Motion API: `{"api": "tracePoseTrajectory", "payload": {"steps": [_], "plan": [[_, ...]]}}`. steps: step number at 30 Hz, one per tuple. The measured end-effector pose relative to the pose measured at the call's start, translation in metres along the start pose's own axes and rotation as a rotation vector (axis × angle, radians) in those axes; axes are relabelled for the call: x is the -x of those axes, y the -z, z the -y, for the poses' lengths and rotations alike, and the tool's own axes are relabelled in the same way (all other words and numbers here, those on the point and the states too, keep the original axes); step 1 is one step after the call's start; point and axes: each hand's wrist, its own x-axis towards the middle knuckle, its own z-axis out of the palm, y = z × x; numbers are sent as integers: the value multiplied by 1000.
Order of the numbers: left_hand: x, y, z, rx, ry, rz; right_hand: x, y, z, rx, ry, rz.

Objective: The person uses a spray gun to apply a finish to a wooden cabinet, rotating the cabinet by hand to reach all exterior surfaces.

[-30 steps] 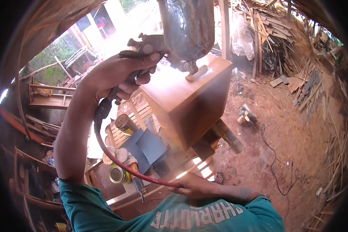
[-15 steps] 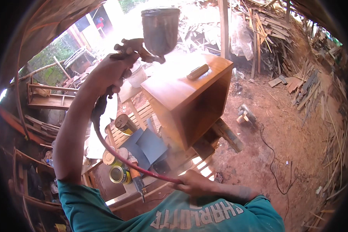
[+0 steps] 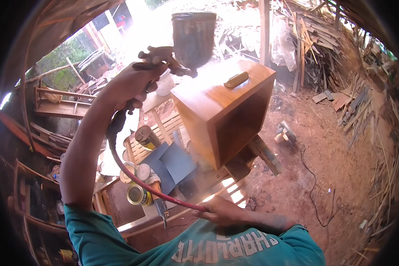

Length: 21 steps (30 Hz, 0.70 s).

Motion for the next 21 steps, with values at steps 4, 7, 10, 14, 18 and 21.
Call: {"api": "tracePoseTrajectory", "payload": {"steps": [4,7,10,14,18,21], "plan": [[-2,6,7,-24,-54,-195,-1,6,1,3,-104,30],[18,9,4,4,13,-101,-1,1,-3,8,-8,7],[49,-1,-2,52,58,46,-2,-7,-11,27,102,79],[71,2,-3,111,90,231,-2,0,10,71,33,233],[61,12,11,26,-13,105,-5,-10,-3,83,81,143],[49,15,15,5,62,-18,-7,-13,-8,68,57,102]]}}
